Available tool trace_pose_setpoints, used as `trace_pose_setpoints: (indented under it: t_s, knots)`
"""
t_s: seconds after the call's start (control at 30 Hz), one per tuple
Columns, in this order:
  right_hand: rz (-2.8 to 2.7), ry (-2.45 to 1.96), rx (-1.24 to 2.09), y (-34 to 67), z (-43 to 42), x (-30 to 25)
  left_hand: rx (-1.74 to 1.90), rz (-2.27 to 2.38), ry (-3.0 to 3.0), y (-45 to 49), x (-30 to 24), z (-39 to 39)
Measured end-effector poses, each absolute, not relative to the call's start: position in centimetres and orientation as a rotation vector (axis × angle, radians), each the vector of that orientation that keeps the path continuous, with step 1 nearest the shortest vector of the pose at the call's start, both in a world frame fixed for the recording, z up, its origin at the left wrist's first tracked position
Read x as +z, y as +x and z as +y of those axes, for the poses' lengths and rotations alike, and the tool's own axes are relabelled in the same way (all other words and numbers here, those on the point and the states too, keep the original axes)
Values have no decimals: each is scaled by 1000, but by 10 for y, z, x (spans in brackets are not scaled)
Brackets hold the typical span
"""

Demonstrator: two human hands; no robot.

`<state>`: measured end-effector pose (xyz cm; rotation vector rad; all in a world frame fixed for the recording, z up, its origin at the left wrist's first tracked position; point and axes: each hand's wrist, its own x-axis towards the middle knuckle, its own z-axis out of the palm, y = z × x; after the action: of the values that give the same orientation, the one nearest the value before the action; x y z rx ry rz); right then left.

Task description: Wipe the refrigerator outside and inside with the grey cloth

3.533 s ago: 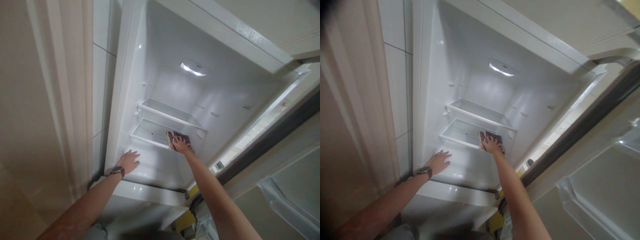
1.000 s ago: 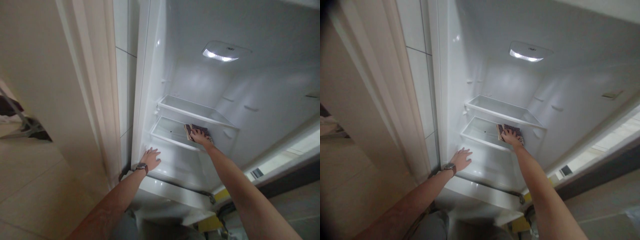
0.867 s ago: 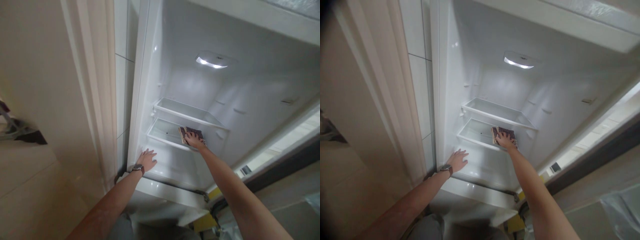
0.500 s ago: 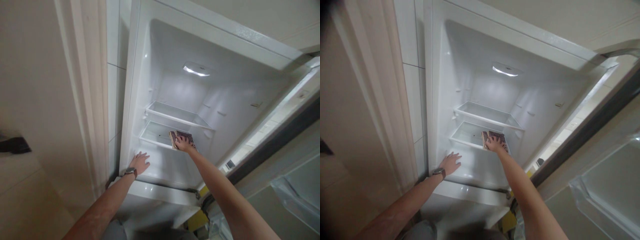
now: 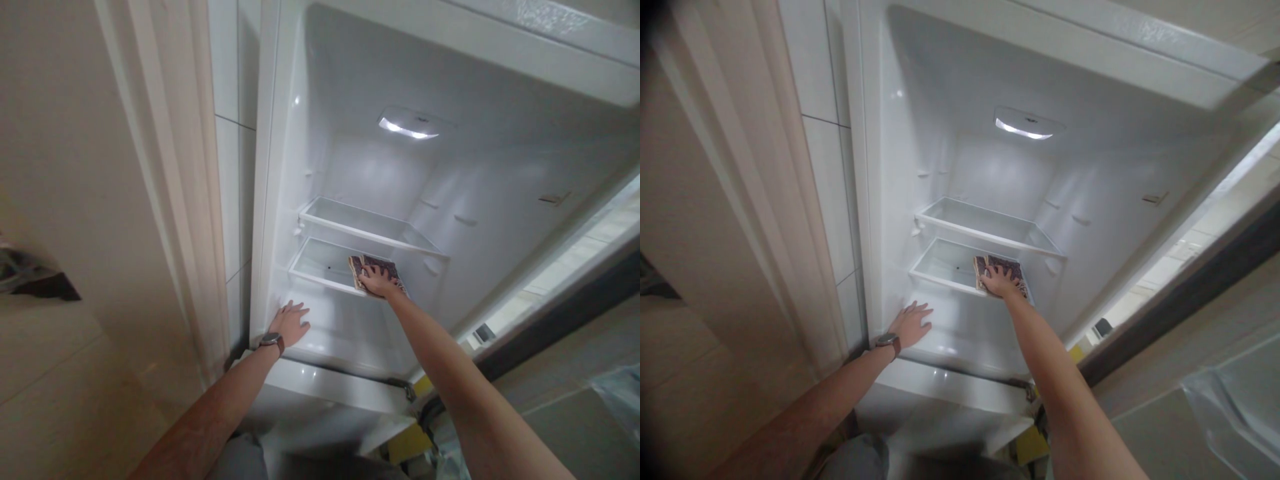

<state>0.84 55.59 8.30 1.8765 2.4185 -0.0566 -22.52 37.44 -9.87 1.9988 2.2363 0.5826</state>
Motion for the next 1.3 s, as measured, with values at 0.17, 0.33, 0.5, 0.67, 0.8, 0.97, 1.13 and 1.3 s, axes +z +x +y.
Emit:
trace_pose_setpoints:
  t_s: [0.17, 0.33, 0.5, 0.67, 0.8, 0.97, 1.13, 1.3]
  knots:
    - [2467, 1912, -157, 6, 565, 82, 592, 2236, 1991, -225, -99, 374]
    - [2488, 1917, -147, 3, 574, 81, 583, 2235, 1968, -225, -98, 373]
    - [2486, 1930, -184, -3, 583, 81, 588, 2225, 1986, -225, -100, 373]
    - [2483, 1966, -154, -11, 601, 76, 596, 2226, 1985, -224, -98, 371]
    - [2482, 1980, -160, -19, 618, 73, 588, 2232, 1998, -223, -94, 369]
    - [2468, 1999, -156, -31, 636, 72, 565, 2222, 1995, -222, -91, 368]
    - [2496, 2023, -183, -38, 649, 69, 559, 2201, 1989, -223, -91, 367]
    - [2490, 2036, -157, -39, 652, 65, 556, 2210, 1981, -223, -91, 367]
